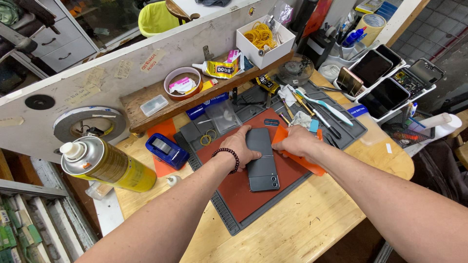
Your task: The person uses an orange plastic prying tool to separate the back cover from a smartphone. They then lift the back cover off and set it aside. The person continues to pry and lift internal components from the phone chassis, exposing the battery and circuitry.
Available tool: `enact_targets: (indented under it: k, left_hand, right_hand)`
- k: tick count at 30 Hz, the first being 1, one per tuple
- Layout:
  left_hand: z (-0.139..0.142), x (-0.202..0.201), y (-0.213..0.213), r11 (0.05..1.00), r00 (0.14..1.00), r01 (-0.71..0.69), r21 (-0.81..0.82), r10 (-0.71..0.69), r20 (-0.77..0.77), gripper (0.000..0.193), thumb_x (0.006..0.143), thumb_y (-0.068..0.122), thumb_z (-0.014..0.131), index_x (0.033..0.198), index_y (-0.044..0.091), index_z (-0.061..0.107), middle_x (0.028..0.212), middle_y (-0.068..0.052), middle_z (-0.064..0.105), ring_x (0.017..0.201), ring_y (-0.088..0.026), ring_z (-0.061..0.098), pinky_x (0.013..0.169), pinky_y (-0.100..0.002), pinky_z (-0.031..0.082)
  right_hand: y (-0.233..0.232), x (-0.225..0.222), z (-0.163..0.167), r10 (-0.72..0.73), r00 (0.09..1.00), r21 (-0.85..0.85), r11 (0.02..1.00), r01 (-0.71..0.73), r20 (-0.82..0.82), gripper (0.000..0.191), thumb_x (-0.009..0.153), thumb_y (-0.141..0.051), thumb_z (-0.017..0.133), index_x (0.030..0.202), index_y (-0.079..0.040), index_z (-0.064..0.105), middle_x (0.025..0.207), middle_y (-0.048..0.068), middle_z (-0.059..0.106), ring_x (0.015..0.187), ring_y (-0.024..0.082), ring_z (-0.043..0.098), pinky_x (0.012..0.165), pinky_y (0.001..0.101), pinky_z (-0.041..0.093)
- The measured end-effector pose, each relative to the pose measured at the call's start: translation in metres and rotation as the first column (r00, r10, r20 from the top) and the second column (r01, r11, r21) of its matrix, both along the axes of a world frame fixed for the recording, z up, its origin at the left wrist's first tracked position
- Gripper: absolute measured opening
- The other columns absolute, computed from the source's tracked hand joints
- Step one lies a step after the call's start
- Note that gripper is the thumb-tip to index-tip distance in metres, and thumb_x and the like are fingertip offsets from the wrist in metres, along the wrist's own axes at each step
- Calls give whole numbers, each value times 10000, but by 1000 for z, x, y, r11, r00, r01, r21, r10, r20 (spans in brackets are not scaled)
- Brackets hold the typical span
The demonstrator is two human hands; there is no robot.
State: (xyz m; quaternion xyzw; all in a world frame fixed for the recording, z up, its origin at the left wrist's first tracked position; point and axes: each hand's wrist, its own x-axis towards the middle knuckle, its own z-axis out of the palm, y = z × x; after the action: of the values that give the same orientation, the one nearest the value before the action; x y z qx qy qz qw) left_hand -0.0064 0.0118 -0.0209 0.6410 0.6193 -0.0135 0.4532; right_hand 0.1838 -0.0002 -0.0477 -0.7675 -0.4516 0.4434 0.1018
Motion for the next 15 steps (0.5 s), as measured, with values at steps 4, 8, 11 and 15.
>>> enact_targets:
  k: [4, 8, 11, 15]
  left_hand:
    - [0, 2, 0, 1000, 1000, -9, -14, 9, -2, 975, 776, 250, 861, 1581, 349, 321, 995, -115, 760, 629, -197, 712, 518, -323, 619]
    - [-2, 1, 1, 1000, 1000, -12, -11, 12, -9, 976, 776, 249, 864, 1584, 338, 323, 1004, -120, 763, 625, -201, 714, 524, -321, 616]
    - [-3, 1, 2, 1000, 1000, -5, 0, 5, -9, 973, 777, 252, 865, 1583, 330, 326, 1006, -118, 761, 630, -196, 716, 529, -315, 616]
    - [-2, 0, 3, 1000, 1000, -7, -13, 8, 3, 969, 769, 247, 863, 1576, 339, 336, 996, -114, 762, 631, -188, 716, 528, -314, 618]
  right_hand:
    - [4, 2, 1, 25, 999, -52, 998, -24, 21, 242, 807, -168, 834, 988, -21, 768, 930, 96, 784, 827, 199, 724, 772, 347, 552]
    - [2, 1, -1, 1, 1000, -8, 1000, -1, 2, 259, 788, -159, 850, 966, 10, 769, 904, 107, 785, 798, 206, 730, 744, 347, 564]
    - [1, 2, -1, 6, 1000, -4, 1000, -6, -16, 249, 791, -169, 842, 962, -5, 769, 895, 95, 782, 792, 192, 726, 744, 334, 555]
    - [3, 3, 3, 24, 1000, -49, 999, -24, -1, 252, 793, -170, 840, 980, -21, 761, 913, 101, 782, 804, 200, 718, 751, 346, 544]
